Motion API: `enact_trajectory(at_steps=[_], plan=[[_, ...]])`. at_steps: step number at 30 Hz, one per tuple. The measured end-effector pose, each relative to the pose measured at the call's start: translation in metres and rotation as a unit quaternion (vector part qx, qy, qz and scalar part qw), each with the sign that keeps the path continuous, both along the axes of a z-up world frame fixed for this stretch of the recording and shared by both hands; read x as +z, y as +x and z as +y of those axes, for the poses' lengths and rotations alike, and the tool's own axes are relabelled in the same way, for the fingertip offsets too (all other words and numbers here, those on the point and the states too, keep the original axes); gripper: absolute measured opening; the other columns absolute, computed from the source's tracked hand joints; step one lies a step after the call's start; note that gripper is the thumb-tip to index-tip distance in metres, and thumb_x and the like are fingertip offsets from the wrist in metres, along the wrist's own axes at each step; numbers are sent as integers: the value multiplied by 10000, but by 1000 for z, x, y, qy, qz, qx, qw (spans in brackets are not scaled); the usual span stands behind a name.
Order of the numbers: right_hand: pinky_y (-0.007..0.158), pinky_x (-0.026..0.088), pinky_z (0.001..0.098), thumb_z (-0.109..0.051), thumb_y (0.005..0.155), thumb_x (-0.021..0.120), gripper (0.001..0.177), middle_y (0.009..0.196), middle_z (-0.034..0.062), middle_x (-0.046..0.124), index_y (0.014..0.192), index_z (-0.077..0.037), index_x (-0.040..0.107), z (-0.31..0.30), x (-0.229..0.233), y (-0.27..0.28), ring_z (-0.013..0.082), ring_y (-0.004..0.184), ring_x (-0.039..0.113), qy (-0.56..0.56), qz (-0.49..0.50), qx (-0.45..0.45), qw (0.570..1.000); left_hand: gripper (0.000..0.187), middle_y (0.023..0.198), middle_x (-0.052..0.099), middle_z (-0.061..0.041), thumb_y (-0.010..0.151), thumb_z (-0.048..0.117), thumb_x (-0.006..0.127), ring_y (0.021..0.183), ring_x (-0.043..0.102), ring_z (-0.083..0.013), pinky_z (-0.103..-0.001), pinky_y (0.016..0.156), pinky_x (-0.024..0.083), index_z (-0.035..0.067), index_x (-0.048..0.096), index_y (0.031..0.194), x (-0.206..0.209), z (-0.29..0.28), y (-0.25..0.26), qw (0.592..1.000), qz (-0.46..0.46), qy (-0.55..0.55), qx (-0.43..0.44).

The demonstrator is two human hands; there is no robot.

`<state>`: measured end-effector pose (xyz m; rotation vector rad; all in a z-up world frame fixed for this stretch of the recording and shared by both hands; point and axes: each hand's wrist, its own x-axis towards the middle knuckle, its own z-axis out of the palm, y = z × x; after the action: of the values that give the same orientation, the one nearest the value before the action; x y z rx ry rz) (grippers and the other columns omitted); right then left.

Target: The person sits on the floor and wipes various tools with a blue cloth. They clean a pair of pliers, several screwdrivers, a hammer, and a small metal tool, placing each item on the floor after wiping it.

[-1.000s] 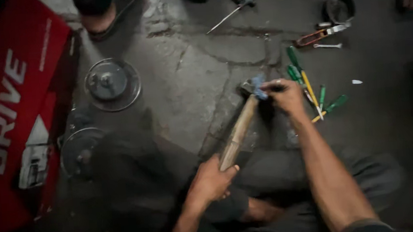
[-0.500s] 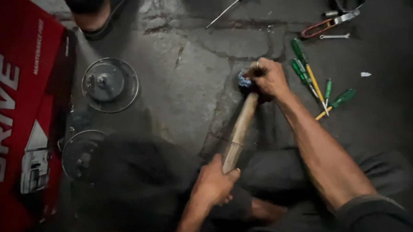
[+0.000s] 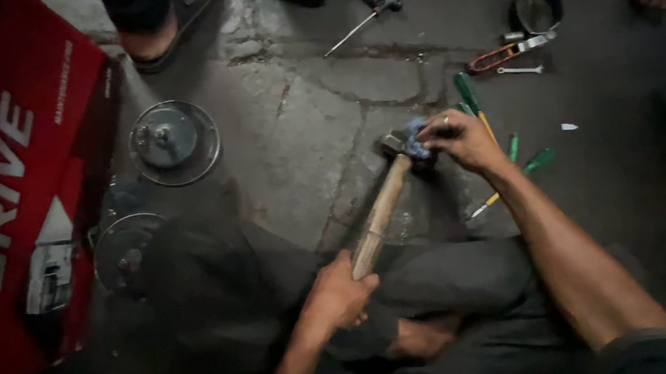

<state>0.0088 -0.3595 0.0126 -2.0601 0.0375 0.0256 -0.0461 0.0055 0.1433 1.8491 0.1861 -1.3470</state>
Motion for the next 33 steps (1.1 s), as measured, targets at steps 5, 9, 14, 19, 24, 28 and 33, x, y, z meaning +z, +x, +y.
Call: enact_trajectory(at_steps=[5, 9, 14, 19, 24, 28, 33], plan=[[960, 525, 331, -79, 754, 860, 350, 1084, 58, 710, 1075, -60, 724, 26, -12, 29, 185, 1066, 655, 33, 93, 21, 995, 445, 779, 716, -186, 878, 212, 660, 501, 686, -251, -390, 443, 558, 15, 499, 1243, -1, -1, 2, 999, -8, -9, -30], [913, 513, 379, -214, 741, 888, 470, 1032, 140, 699, 1114, -25, 673, 33, -12, 55, 280, 994, 667, -176, 84, 73, 978, 469, 763, 715, -195, 880, 205, 642, 500, 682, -252, -398, 442, 556, 21, 472, 1276, 0, -3, 11, 999, 15, 0, -41], [856, 497, 478, -271, 813, 845, 444, 1034, 189, 680, 1154, -40, 678, 44, -27, 50, 393, 976, 646, -246, -53, 112, 961, 470, 759, 721, -189, 887, 207, 635, 501, 688, -246, -383, 445, 563, -2, 483, 1280, -5, 1, 4, 1000, 15, -12, -25], [776, 522, 465, -330, 952, 791, 333, 943, 198, 659, 1026, -29, 670, 53, -41, 54, 418, 890, 633, -282, -72, 5, 957, 500, 786, 721, -213, 899, 213, 650, 515, 690, -244, -383, 456, 564, -16, 459, 1300, -6, 3, 3, 999, 3, -9, -35], [692, 533, 417, -357, 857, 821, 425, 883, 194, 703, 1064, -6, 700, 55, -47, 61, 336, 784, 699, -183, -118, -150, 964, 491, 842, 715, -217, 897, 197, 669, 530, 687, -247, -389, 452, 565, -21, 476, 1292, -6, 4, -5, 999, -20, -26, -21], [773, 528, 369, -348, 996, 720, 316, 896, 122, 712, 1051, -38, 728, 30, -29, 39, 206, 817, 646, -48, -10, -308, 950, 484, 837, 718, -198, 894, 210, 681, 532, 695, -239, -379, 452, 573, -3, 485, 1281, -14, 7, -7, 999, -10, -33, -11], [800, 527, 367, -268, 855, 808, 321, 976, 149, 716, 1080, -45, 755, 25, -32, 0, 262, 910, 680, -110, -67, -119, 984, 448, 827, 713, -204, 911, 219, 681, 526, 690, -248, -388, 442, 562, -35, 506, 1236, -11, 3, -3, 999, -18, -20, -18]])
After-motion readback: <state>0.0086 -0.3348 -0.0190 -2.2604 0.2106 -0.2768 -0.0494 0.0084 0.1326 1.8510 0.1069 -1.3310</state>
